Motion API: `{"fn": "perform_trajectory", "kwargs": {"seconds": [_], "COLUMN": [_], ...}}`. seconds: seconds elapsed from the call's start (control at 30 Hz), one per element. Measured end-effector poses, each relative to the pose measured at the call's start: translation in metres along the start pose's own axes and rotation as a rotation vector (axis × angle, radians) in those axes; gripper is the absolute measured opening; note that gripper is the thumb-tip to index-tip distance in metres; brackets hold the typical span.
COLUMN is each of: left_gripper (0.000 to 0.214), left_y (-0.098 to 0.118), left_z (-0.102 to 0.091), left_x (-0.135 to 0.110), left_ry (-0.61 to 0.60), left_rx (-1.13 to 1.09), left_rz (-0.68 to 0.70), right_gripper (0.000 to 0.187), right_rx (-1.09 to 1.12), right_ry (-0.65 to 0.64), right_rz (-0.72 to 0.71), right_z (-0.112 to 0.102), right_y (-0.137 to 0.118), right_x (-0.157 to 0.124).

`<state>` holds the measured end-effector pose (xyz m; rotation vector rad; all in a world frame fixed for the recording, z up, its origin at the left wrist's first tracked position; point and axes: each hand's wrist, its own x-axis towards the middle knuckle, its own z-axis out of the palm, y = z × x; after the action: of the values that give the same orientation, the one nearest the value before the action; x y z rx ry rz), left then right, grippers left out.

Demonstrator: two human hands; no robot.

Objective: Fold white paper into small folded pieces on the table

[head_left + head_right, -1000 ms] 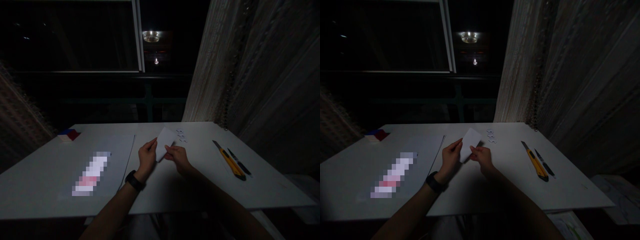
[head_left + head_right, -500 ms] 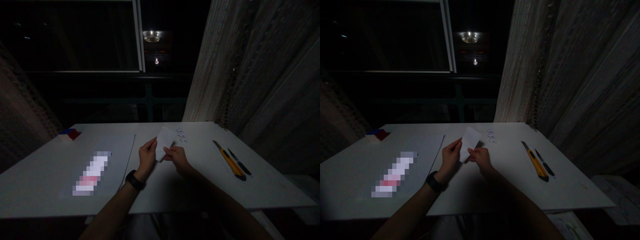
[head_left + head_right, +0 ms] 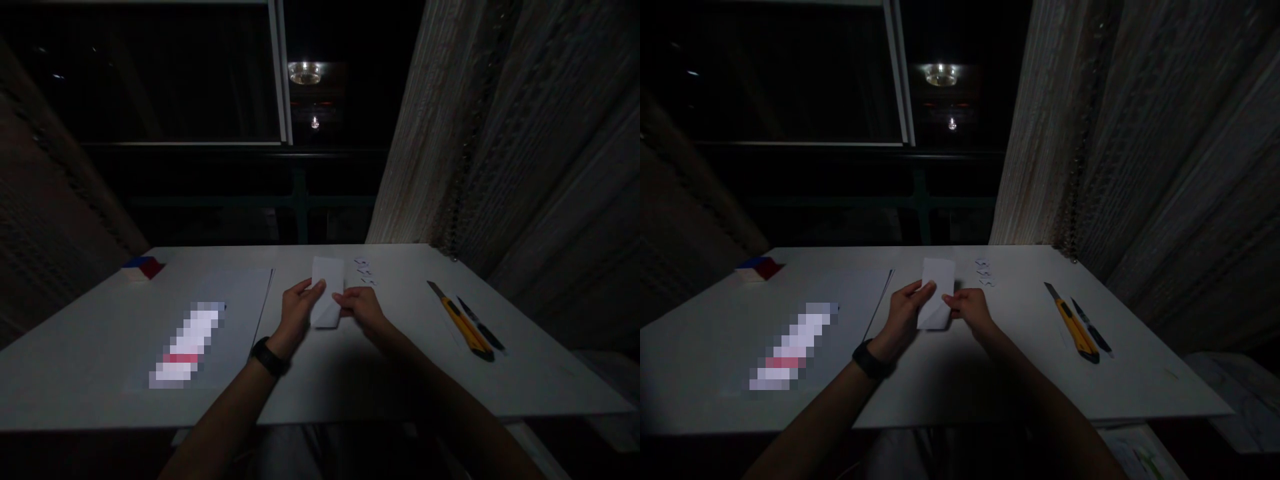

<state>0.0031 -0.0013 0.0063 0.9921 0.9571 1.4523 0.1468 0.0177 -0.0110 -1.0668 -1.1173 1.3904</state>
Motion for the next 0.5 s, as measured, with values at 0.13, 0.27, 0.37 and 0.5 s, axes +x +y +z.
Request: {"fn": "perform_trajectory", "kwargs": {"seconds": [0.13,0.27,0.37,0.5], "left_gripper": [0.042,0.049,0.047,0.041], "left_y": [0.000,-0.001,0.004,0.013], "left_z": [-0.002,-0.003,-0.003,-0.003], "left_x": [0.001,0.003,0.001,-0.002], "left_ry": [-0.099,-0.087,-0.072,-0.209], "left_rx": [-0.004,-0.020,-0.055,-0.205], "left_rz": [-0.103,-0.130,-0.150,-0.283], "right_gripper": [0.034,0.035,0.037,0.036], "right_rx": [-0.073,-0.064,-0.040,-0.058], "right_ry": [-0.104,-0.087,-0.109,-0.188], "right_rz": [0.020,0.035,0.027,0.007], "right_z": [-0.001,0.003,0.006,0.009], "right_y": [-0.001,-0.001,-0.001,-0.005], "right_x": [-0.001,-0.003,-0.007,-0.013]}}
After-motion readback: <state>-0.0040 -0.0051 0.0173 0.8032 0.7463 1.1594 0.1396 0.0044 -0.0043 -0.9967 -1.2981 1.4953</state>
